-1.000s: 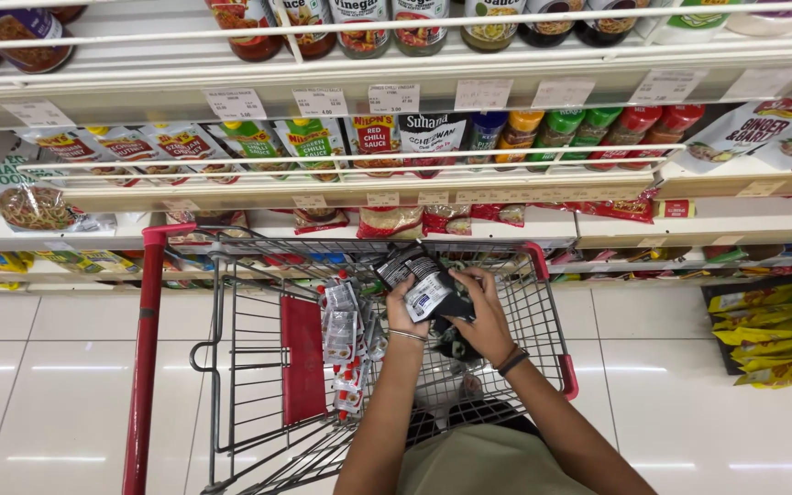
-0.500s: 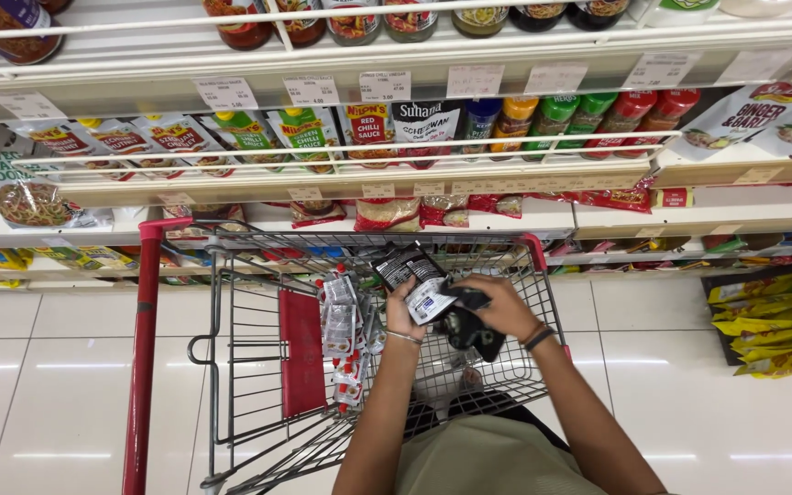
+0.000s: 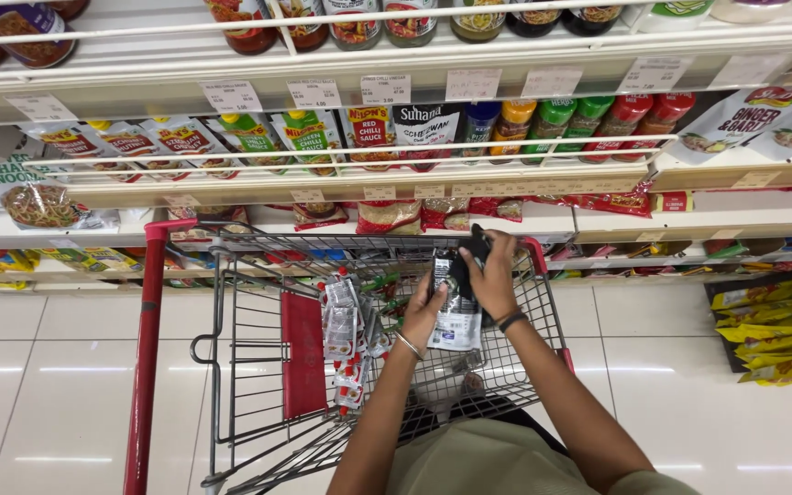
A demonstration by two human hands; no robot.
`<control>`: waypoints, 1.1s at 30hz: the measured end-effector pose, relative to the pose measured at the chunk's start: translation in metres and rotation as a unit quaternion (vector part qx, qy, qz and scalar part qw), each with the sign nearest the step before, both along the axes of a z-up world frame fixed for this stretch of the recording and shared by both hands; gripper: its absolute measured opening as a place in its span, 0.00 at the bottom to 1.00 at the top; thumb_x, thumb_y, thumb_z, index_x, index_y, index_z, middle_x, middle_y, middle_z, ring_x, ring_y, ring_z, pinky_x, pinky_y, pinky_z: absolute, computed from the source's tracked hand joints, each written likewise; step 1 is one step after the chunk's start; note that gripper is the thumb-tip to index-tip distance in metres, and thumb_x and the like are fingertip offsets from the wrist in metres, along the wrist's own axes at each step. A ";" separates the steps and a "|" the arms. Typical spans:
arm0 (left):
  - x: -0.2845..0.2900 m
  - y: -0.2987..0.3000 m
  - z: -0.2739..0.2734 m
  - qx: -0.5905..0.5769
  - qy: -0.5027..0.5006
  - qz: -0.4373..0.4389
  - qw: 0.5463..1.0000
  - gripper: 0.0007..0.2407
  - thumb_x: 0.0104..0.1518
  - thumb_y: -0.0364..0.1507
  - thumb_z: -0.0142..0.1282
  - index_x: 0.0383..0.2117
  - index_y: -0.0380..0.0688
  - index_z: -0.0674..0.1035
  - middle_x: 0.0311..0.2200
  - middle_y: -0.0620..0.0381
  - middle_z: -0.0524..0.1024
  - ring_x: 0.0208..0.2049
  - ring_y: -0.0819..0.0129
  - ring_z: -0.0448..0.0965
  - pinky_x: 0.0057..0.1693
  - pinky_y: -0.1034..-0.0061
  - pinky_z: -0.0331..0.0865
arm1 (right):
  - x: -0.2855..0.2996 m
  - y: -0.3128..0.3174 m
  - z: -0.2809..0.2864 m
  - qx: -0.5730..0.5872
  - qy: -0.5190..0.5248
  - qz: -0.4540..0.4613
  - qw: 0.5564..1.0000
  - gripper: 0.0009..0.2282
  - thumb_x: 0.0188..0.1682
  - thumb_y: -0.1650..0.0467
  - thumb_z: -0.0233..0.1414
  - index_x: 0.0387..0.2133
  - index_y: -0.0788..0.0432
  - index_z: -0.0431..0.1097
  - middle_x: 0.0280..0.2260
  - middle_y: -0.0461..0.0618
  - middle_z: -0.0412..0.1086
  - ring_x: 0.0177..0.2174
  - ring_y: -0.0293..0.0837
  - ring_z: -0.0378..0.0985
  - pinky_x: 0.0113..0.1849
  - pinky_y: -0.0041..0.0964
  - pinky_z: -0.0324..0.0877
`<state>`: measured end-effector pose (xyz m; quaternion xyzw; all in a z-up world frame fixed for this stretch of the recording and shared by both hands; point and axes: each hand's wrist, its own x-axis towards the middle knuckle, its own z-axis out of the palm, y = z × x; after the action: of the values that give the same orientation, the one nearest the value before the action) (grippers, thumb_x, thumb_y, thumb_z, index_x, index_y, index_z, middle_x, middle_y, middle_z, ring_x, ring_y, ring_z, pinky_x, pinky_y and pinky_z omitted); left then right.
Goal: Selecting and organizing sauce packets from a shopping cart onto store shelves.
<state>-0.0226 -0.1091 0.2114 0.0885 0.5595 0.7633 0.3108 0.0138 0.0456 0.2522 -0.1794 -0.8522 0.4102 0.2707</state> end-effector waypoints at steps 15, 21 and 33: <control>-0.035 -0.027 -0.017 0.111 -0.186 0.069 0.974 0.22 0.58 0.37 0.59 0.58 0.47 0.71 0.48 0.56 0.80 0.47 0.66 0.80 0.54 0.68 0.74 | 0.074 0.043 0.027 0.039 -0.097 0.152 0.983 0.20 0.41 0.75 0.63 0.49 0.56 0.71 0.48 0.49 0.74 0.46 0.53 0.79 0.47 0.42 0.75; -0.015 0.016 -0.063 0.083 -0.277 -0.115 0.950 0.23 0.59 0.40 0.60 0.56 0.40 0.73 0.48 0.53 0.81 0.48 0.61 0.82 0.56 0.67 0.75 | 0.062 0.103 0.010 -0.052 -0.168 0.210 0.962 0.19 0.42 0.77 0.61 0.44 0.62 0.62 0.39 0.57 0.71 0.40 0.54 0.78 0.45 0.41 0.73; 0.001 0.126 -0.053 0.100 -0.263 -0.217 0.935 0.24 0.59 0.43 0.61 0.55 0.40 0.75 0.48 0.54 0.81 0.47 0.64 0.83 0.54 0.68 0.76 | 0.057 0.193 0.022 -0.045 -0.191 0.220 0.956 0.20 0.42 0.76 0.61 0.46 0.62 0.60 0.43 0.57 0.73 0.46 0.48 0.78 0.49 0.41 0.71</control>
<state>-0.0213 0.0169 0.1587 0.0341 0.3458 0.7250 0.5946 0.0706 0.2385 0.2738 -0.0752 -0.8869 0.4558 -0.0027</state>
